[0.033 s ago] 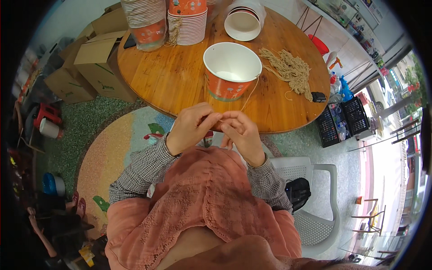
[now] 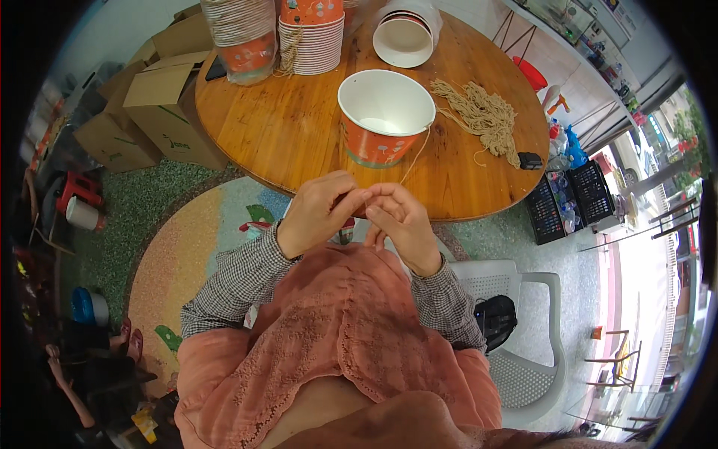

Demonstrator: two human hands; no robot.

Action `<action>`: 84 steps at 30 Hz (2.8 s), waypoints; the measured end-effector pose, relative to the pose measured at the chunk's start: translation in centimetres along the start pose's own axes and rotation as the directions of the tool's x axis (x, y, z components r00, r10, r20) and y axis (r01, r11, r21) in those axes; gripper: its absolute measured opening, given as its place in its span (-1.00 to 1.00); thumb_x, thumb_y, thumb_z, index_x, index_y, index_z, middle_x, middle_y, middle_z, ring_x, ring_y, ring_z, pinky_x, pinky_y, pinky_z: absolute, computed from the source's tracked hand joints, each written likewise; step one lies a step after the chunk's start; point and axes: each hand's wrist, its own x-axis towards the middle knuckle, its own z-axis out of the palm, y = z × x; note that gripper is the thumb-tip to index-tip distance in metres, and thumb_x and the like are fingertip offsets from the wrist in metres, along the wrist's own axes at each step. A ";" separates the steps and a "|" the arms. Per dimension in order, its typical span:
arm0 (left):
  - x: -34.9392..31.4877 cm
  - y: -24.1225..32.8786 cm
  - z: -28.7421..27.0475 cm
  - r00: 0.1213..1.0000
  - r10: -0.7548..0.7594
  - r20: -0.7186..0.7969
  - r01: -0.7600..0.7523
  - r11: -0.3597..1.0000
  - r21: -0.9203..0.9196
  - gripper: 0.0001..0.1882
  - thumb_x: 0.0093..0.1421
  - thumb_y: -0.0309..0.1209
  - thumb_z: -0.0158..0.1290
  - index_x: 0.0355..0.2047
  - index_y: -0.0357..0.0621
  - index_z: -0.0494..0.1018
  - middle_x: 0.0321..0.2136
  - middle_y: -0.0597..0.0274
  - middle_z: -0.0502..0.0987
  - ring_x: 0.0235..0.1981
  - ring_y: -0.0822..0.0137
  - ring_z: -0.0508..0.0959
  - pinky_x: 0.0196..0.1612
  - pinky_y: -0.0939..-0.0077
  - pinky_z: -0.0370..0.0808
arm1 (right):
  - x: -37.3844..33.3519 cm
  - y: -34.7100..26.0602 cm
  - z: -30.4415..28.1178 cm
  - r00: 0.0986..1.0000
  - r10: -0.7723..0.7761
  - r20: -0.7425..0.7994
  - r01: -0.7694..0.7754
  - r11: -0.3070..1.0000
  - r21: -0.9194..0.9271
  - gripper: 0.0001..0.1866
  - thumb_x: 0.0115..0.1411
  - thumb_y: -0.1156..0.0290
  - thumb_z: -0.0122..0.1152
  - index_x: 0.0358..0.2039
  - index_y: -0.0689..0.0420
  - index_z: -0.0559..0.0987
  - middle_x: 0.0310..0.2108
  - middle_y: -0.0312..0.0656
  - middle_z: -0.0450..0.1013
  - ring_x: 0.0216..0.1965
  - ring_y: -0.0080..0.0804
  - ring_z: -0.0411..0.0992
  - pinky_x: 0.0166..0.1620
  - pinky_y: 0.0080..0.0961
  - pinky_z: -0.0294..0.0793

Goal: Tie a small length of string around the rim of a paper bowl.

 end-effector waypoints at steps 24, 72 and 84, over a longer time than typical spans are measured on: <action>7.6 -5.0 -3.8 0.935 0.354 0.021 -0.338 0.873 0.352 -0.59 0.02 -0.70 0.00 -0.07 -0.20 0.41 -0.10 -0.01 0.45 -0.03 0.03 0.45 0.01 0.29 0.38 | 1.8 1.9 -2.3 0.960 -0.225 -0.164 0.204 0.969 -0.137 -0.92 0.22 0.50 0.12 -0.30 0.24 0.47 -0.51 -0.40 0.41 -0.54 -0.75 0.36 -0.49 -0.80 0.34; 9.3 -0.8 -0.1 0.952 0.064 0.300 -0.125 0.974 0.190 -0.82 0.14 -0.55 0.02 -0.24 -0.31 0.48 -0.46 0.05 0.54 -0.45 0.28 0.54 -0.38 0.50 0.47 | 4.3 3.1 -5.2 0.776 -0.518 -0.360 0.487 0.855 -0.179 -0.91 0.19 0.60 0.11 -0.28 0.30 0.45 -0.20 -0.23 0.39 -0.31 -0.66 0.39 -0.25 -0.73 0.42; 9.4 -0.5 -2.7 0.907 -0.148 0.393 0.203 0.974 -0.102 -0.79 0.30 -0.43 -0.04 -0.15 -0.33 0.43 -0.36 0.39 0.48 -0.34 0.59 0.42 -0.23 0.66 0.41 | 4.8 0.8 -3.6 0.694 -0.645 -0.321 0.591 0.764 -0.257 -0.90 0.17 0.58 0.14 -0.30 0.28 0.46 -0.17 -0.17 0.38 -0.27 -0.57 0.41 -0.21 -0.62 0.45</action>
